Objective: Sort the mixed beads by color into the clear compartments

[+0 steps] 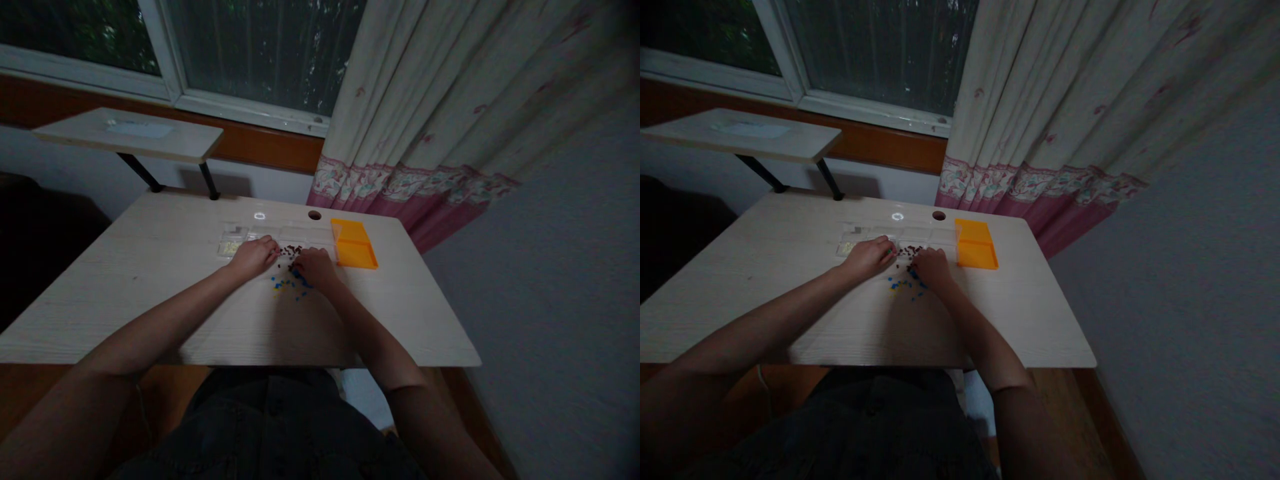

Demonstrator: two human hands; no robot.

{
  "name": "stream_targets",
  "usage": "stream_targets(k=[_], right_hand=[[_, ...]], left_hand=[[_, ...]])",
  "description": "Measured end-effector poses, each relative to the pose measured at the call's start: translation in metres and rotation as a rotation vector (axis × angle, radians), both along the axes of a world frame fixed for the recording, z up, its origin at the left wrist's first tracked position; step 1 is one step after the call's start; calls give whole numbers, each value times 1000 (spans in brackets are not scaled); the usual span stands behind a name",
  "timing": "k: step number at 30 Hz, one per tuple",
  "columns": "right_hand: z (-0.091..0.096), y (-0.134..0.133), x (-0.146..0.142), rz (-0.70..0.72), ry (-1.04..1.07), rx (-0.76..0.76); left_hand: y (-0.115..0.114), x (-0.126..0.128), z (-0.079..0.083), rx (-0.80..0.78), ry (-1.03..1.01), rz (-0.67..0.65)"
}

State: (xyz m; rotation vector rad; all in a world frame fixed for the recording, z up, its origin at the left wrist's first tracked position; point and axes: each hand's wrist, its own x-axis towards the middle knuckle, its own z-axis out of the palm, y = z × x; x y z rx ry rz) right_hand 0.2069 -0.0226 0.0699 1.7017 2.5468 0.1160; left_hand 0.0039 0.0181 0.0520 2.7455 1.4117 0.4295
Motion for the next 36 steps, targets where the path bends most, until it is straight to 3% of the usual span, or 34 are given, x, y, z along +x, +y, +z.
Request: stream_targets(k=[13,21,27,31,36], right_hand=[[4,-9,19,-49,125,-14],[-3,23,23,-86,230,88],[-11,51,3,-93,241,39],[-10,53,-4,-87,192,14],[-4,44,6,-101,189,29]], left_hand=[[34,26,-5,-12,53,88],[9,2,-13,-24,5,-27],[-13,-7,-18,-43,-42,-41],[-17,-10,-20,-60,-30,-76],[-16,-10,-26,-71,-22,-105]])
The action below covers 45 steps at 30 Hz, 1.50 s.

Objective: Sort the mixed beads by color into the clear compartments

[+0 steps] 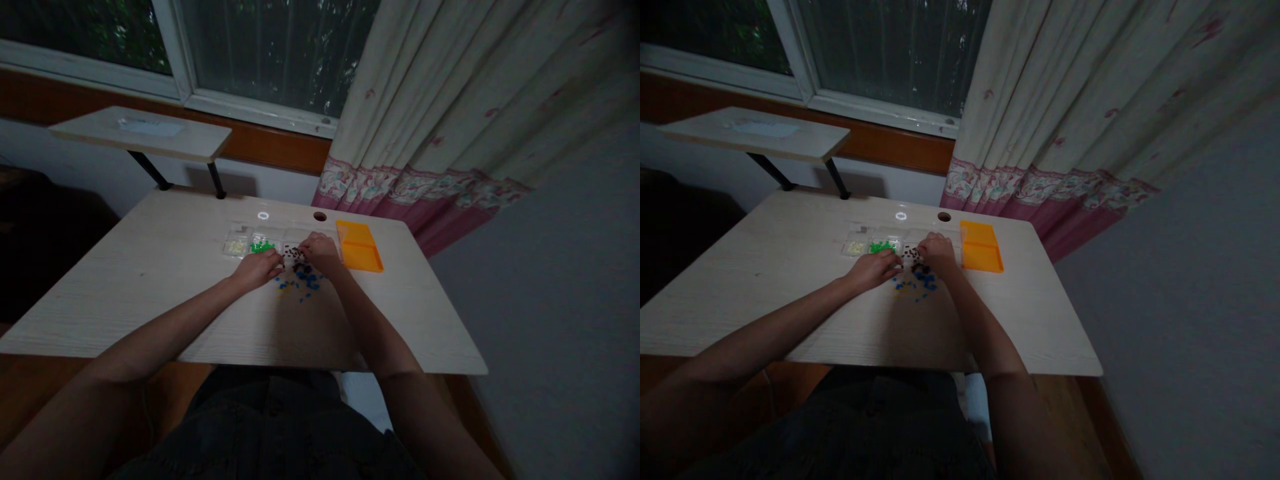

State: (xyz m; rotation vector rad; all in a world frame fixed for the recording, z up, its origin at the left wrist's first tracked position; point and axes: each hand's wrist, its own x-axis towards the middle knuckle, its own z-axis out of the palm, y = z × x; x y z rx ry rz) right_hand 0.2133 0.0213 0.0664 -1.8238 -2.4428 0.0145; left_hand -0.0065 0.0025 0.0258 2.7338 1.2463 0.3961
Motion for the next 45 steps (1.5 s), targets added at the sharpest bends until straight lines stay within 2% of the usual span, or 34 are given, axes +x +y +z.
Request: stream_targets(k=[3,8,14,17,23,28,32,38,45], right_hand=[[5,-13,7,32,-7,20],[8,-33,3,76,-147,-66],[3,-38,-5,114,-203,-60],[1,-38,-7,115,-198,-45],[1,-41,-9,115,-179,-43],[1,-49,-6,135,-165,-28],[-2,-52,1,144,-138,-31],[0,-51,3,132,-131,-31],[0,-49,0,106,-205,-43]], left_hand=[[1,2,-3,10,1,-25],[2,7,-3,8,40,-23],[0,7,5,13,40,-6],[1,9,12,14,27,44],[22,24,24,38,-34,110],[39,38,25,49,-40,116],[27,36,18,53,-5,65],[3,24,6,-13,11,-135],[2,34,3,-45,90,-51]])
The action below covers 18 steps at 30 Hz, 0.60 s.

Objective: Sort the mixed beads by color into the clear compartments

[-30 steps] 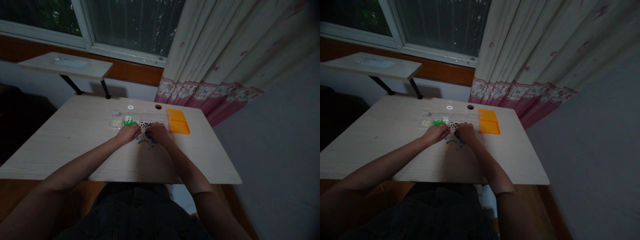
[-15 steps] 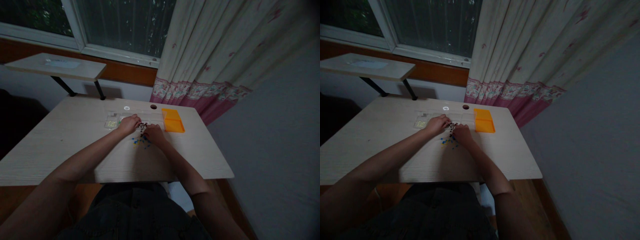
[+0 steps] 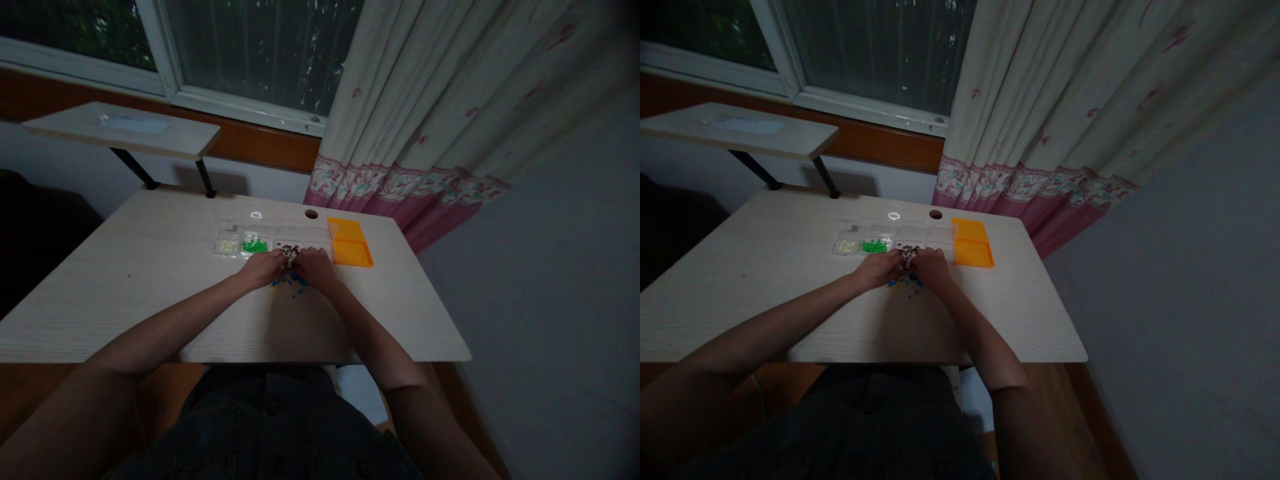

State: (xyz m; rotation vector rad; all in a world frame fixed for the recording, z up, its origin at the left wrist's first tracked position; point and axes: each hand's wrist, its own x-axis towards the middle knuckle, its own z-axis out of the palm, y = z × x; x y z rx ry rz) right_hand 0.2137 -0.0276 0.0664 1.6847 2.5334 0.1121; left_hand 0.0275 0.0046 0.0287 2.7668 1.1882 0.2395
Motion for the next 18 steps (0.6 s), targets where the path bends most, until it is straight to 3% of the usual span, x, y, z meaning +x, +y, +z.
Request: stream_targets(k=[10,15,18], right_hand=[[-2,5,7,1,63,-1],[4,29,10,-68,156,114],[4,47,4,-107,143,94]], left_hand=[[-2,-7,0,24,-15,-12],[-3,-11,1,19,-13,24],[-4,-14,2,25,-14,22]])
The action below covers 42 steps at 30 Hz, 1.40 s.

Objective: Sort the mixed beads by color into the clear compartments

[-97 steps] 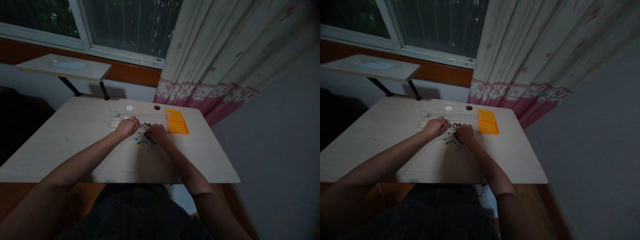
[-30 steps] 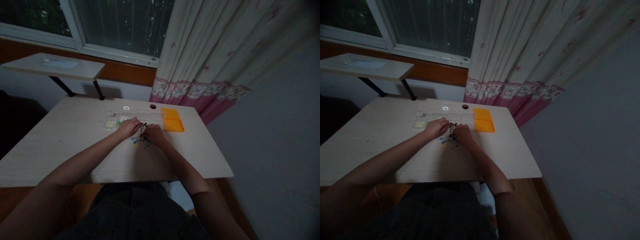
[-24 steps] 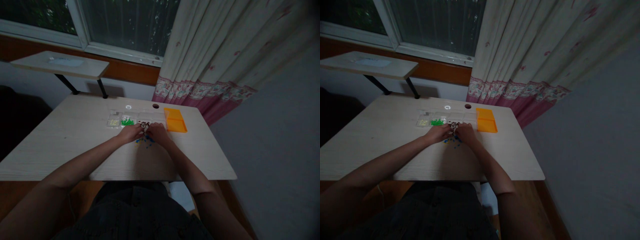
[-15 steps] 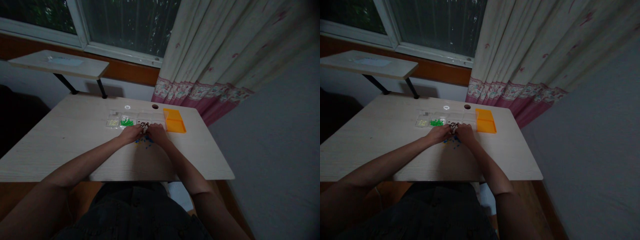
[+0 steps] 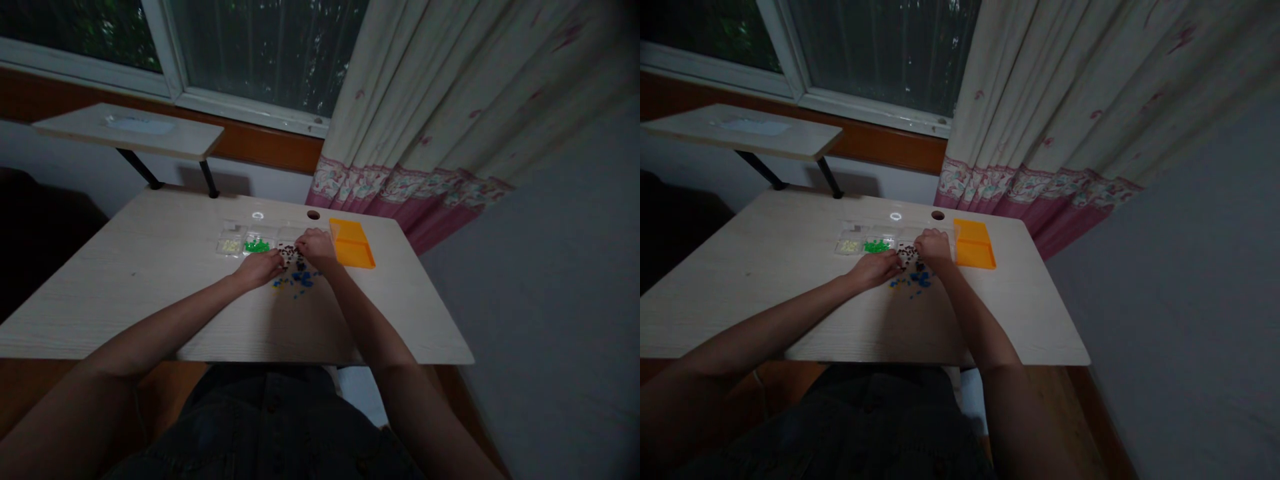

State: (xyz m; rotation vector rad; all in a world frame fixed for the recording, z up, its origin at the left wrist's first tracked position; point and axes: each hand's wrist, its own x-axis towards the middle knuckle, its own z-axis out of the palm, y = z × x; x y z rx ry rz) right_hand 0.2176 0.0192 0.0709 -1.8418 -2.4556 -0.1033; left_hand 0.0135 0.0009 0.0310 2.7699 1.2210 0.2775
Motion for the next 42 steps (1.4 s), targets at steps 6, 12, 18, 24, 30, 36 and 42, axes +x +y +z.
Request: stream_targets(k=[6,12,18,24,30,36,42], right_hand=[[-5,7,4,-39,19,-6],[-4,-22,28,-2,99,-11],[-4,-42,13,79,-14,-95],[-13,-34,-14,101,-71,-72],[-13,-36,-12,93,-41,-85],[-3,-42,11,23,-60,-81],[-7,-45,25,5,-45,-101]], left_hand=[[-4,-10,4,10,-50,-2],[12,-3,13,55,-84,78],[41,15,14,93,-103,119],[45,9,12,118,-52,148],[29,-6,13,122,-49,111],[17,3,7,126,-2,-61],[14,-1,-7,164,-13,-61]])
